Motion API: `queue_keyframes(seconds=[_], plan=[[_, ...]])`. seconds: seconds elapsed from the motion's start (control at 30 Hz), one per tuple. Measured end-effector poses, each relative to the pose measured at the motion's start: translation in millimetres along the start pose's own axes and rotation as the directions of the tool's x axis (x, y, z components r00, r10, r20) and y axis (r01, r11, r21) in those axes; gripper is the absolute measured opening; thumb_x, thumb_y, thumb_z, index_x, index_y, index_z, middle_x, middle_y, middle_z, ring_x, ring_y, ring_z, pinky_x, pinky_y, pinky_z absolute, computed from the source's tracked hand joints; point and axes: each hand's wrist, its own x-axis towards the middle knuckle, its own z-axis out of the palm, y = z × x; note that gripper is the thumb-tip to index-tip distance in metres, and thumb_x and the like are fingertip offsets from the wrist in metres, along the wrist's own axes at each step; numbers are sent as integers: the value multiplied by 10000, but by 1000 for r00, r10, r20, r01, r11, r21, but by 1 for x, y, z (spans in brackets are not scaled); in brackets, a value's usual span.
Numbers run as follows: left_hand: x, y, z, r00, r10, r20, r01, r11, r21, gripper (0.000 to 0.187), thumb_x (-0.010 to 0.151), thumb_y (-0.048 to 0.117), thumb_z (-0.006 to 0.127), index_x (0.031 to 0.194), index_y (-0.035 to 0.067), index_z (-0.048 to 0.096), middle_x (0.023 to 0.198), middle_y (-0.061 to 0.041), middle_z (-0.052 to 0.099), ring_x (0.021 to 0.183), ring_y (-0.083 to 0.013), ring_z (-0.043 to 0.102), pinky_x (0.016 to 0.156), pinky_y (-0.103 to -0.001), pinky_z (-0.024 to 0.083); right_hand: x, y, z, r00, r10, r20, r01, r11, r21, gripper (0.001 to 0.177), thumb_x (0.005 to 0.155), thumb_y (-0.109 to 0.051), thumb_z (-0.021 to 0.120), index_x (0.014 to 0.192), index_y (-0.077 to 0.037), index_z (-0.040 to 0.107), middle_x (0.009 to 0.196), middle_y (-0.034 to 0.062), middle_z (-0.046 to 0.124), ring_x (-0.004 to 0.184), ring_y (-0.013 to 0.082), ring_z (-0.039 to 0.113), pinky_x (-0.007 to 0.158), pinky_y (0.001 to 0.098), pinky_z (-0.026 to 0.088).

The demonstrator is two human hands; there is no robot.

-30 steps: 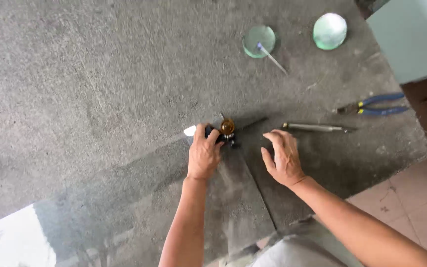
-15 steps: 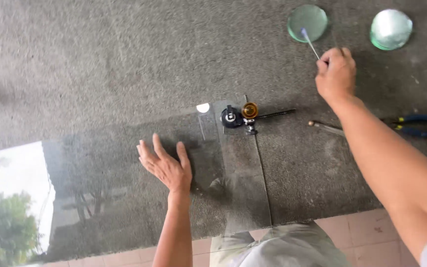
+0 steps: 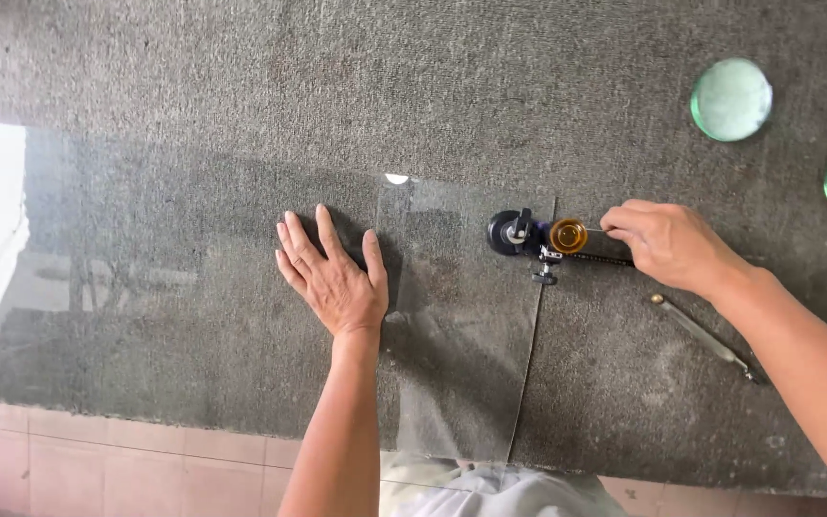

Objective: Cutting glass sheets into smaller pieces using a glass cutter and pliers

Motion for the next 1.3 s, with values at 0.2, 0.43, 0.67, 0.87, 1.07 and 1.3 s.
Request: queue_keyframes(seconds=[0.2,0.43,0.67,0.87,1.07,1.3], plan=[[2,0,-1,1000,-5,20,5,1000,19,698,1016,563,480,1552,117,453,1651,-229,284,1555,-388,240,1265,-570,163,11,13,-3,994,-103,44,103,995,-2,315,890,80,528,1088,-93,701,929,66,722,742,247,693,689,418,597],[2,1,-2,999,1,33,-2,999,32,717,1019,572,470,1574,121,423,1661,-221,267,1564,-391,226,1267,-586,168,75,-31,-39,971,-17,238,57,985,-162,243,992,-127,535,1101,-216,733,1016,1,779,844,273,760,796,516,660],[1,1,0,999,7,49,-10,998,62,728,1016,573,487,1589,131,409,1669,-217,253,1569,-385,219,1263,-591,177,99,-85,-77,885,7,466,186,912,-366,305,976,-4,545,963,-267,699,712,-75,638,645,102,632,565,227,605],[2,0,-4,999,16,35,-18,998,54,721,1026,549,504,1592,115,402,1665,-231,254,1569,-390,212,1263,-592,194,44,-155,-80,934,265,242,-143,894,-425,301,1063,-276,404,850,-222,610,479,-21,550,422,171,577,477,307,523],[2,-7,4,999,17,52,-15,999,-31,779,991,548,540,1604,109,345,1663,-260,217,1577,-421,117,1248,-596,81,9,-220,52,840,543,8,-540,837,-89,199,971,-370,517,1060,-256,653,672,207,713,755,424,758,723,532,587],[-4,-10,8,999,31,41,-30,999,-27,776,997,559,559,1599,114,358,1663,-261,212,1573,-427,135,1250,-602,89,40,-237,74,677,687,-264,-664,725,182,151,1008,-276,542,1000,-168,648,708,275,679,796,493,724,735,569,565]])
